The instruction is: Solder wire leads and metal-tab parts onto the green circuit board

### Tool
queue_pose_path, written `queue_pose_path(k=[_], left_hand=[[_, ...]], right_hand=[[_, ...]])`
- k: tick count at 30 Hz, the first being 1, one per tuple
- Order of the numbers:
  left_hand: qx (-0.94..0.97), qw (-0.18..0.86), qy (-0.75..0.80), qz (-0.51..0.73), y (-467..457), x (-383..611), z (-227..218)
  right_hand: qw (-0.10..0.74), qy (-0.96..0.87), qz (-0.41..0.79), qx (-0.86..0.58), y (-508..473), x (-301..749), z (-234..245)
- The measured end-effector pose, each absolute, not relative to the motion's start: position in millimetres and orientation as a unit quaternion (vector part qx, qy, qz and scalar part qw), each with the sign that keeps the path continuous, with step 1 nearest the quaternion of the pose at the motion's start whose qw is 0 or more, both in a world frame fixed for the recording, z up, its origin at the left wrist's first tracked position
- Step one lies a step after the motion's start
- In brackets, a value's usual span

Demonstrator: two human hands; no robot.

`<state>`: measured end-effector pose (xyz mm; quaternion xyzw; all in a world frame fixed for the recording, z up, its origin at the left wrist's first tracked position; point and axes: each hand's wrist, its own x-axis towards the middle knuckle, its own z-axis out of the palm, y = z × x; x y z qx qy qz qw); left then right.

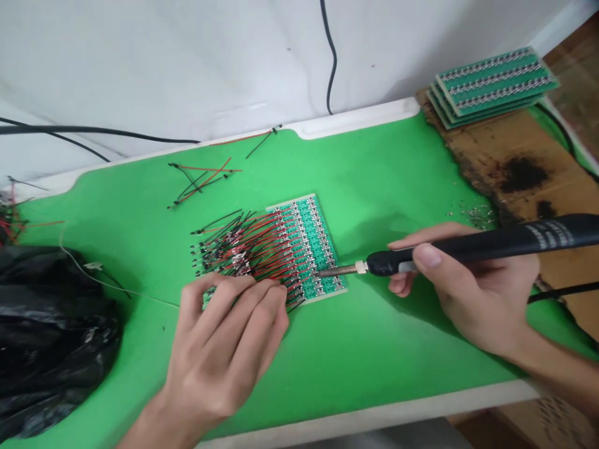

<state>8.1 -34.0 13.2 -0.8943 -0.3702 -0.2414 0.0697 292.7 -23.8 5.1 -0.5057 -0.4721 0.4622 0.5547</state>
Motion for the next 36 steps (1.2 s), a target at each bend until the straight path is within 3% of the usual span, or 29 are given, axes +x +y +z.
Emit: queue_pose_path(k=[36], left_hand=[[-0.893,0.052,-0.371,-0.25,-33.8,9.8,9.4]], right_hand=[[0.55,-0.504,0.463,-0.479,-30.6,302.7,-5.6]])
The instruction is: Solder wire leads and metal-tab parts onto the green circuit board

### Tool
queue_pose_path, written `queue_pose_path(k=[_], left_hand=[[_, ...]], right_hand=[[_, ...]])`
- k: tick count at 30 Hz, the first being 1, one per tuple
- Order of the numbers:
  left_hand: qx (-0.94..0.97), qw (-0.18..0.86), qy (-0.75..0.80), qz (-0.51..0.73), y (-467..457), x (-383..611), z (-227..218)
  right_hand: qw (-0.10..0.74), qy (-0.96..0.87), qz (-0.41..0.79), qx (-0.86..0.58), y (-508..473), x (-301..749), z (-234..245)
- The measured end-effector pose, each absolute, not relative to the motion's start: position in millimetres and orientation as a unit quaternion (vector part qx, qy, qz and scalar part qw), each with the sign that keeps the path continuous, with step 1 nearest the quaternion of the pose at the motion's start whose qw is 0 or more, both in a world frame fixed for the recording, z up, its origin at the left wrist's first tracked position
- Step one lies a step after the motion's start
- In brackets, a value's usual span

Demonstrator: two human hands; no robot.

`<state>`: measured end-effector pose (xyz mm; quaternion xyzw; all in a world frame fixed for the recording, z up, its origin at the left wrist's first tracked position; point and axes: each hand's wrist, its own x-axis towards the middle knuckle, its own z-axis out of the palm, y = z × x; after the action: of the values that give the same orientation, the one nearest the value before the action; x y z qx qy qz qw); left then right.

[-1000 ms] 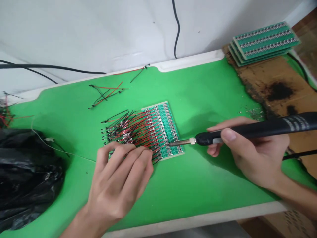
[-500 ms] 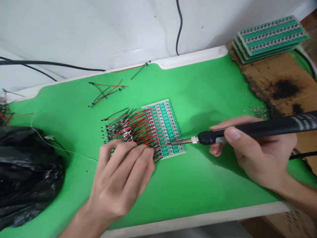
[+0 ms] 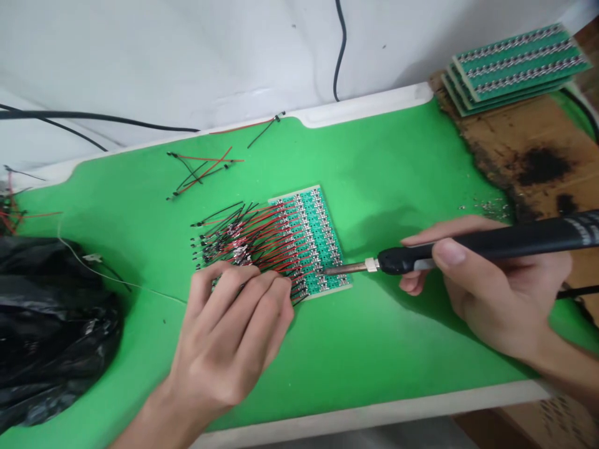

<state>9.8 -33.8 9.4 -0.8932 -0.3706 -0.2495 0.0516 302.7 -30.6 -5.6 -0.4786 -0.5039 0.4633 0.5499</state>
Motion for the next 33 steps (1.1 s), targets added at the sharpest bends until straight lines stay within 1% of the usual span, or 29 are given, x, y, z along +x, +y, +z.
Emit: queue_pose_path(k=[8,12,16,18,20,23,25,28,31,33], left_hand=[[-0.892,0.037,-0.378,-0.246,-30.4,11.8,9.7],[-0.879,-0.022,-0.401,-0.256,-29.0,10.2,18.9],[-0.841,-0.08,-0.447,-0.294,-24.3,-1.6,37.8],[-0.807,-0.063,-0.491,-0.322,-17.8,-12.1,47.8],[-0.782,-0.012,-0.528,-0.332,-7.8,-24.5,56.3],[-0.793,0.073,-0.533,-0.287,13.9,-42.6,64.7],[-0.814,0.09,-0.522,-0.236,32.7,-52.1,67.0],[-0.824,0.052,-0.535,-0.179,67.2,-62.1,65.0],[-0.828,-0.02,-0.548,-0.12,103.3,-67.9,57.7],[-0.823,-0.05,-0.557,-0.098,123.1,-69.1,52.3]], right_hand=[[0.567,-0.49,0.461,-0.476,-30.8,304.4,-7.0],[0.575,-0.48,0.464,-0.473,-31.1,303.3,-4.5],[0.57,-0.47,0.469,-0.484,-32.4,304.6,-4.6],[0.569,-0.474,0.465,-0.485,-32.6,305.1,-5.4],[0.568,-0.479,0.463,-0.483,-32.4,304.9,-6.1],[0.568,-0.481,0.461,-0.483,-32.3,304.5,-6.8],[0.568,-0.483,0.46,-0.482,-32.5,304.8,-7.5],[0.566,-0.486,0.461,-0.48,-32.9,305.4,-9.3],[0.572,-0.484,0.459,-0.478,-33.2,304.6,-11.2],[0.575,-0.475,0.461,-0.481,-33.5,303.2,-11.9]])
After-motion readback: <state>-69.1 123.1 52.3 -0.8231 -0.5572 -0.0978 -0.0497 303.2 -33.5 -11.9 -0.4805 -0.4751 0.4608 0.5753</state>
